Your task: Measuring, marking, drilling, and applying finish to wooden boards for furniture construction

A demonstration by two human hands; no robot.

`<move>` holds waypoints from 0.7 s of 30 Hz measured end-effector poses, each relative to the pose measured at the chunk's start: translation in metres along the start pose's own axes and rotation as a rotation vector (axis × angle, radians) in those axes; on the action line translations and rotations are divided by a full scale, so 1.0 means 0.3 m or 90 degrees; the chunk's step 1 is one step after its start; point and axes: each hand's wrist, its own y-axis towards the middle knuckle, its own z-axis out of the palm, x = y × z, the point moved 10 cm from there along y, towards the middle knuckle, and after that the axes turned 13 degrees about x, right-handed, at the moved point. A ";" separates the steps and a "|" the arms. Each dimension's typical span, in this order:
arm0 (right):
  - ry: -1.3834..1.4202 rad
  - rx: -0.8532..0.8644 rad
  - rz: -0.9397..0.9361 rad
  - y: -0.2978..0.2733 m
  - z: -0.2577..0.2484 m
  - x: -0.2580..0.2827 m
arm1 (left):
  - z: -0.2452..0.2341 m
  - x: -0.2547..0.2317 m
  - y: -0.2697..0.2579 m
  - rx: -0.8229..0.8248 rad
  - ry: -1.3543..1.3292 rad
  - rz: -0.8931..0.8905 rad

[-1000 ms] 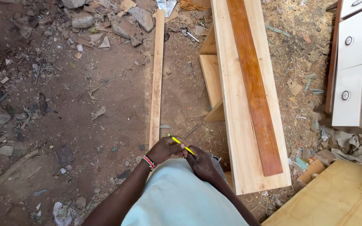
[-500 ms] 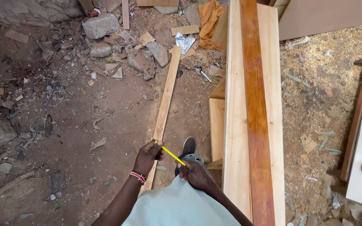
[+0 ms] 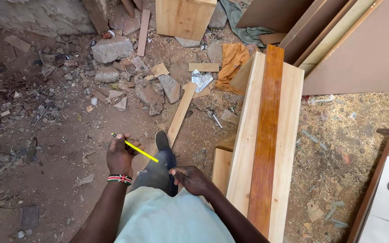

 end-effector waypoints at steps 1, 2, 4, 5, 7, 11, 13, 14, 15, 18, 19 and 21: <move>-0.011 -0.010 -0.036 0.065 -0.068 -0.009 | -0.028 -0.032 0.109 -0.034 -0.018 0.035; -0.005 -0.018 -0.029 0.097 -0.132 -0.007 | -0.022 -0.053 0.185 -0.027 -0.016 0.026; -0.024 -0.024 0.023 0.182 -0.276 0.001 | -0.014 -0.154 0.371 -0.046 0.037 0.070; -0.017 -0.035 0.028 0.220 -0.350 -0.010 | -0.028 -0.134 0.486 -0.035 0.039 0.063; 0.033 -0.087 0.056 0.303 -0.513 -0.031 | -0.072 -0.105 0.728 -0.046 0.101 0.012; -0.007 -0.162 0.091 0.502 -0.869 -0.073 | 0.061 -0.251 1.065 0.019 0.155 -0.022; 0.019 -0.206 0.136 0.557 -0.994 -0.051 | 0.059 -0.245 1.189 0.065 0.230 -0.093; 0.026 -0.199 0.140 0.604 -1.064 0.033 | 0.049 -0.259 1.265 0.060 0.235 -0.100; 0.030 -0.196 0.143 0.648 -1.126 0.112 | 0.058 -0.258 1.340 0.102 0.238 -0.110; 0.061 -0.191 0.127 0.787 -1.299 0.274 | 0.035 -0.230 1.525 0.147 0.262 -0.165; 0.093 -0.183 0.114 0.841 -1.333 0.314 | -0.004 -0.208 1.561 0.146 0.286 -0.219; 0.090 -0.171 0.097 0.986 -1.473 0.387 | -0.051 -0.183 1.646 0.131 0.282 -0.255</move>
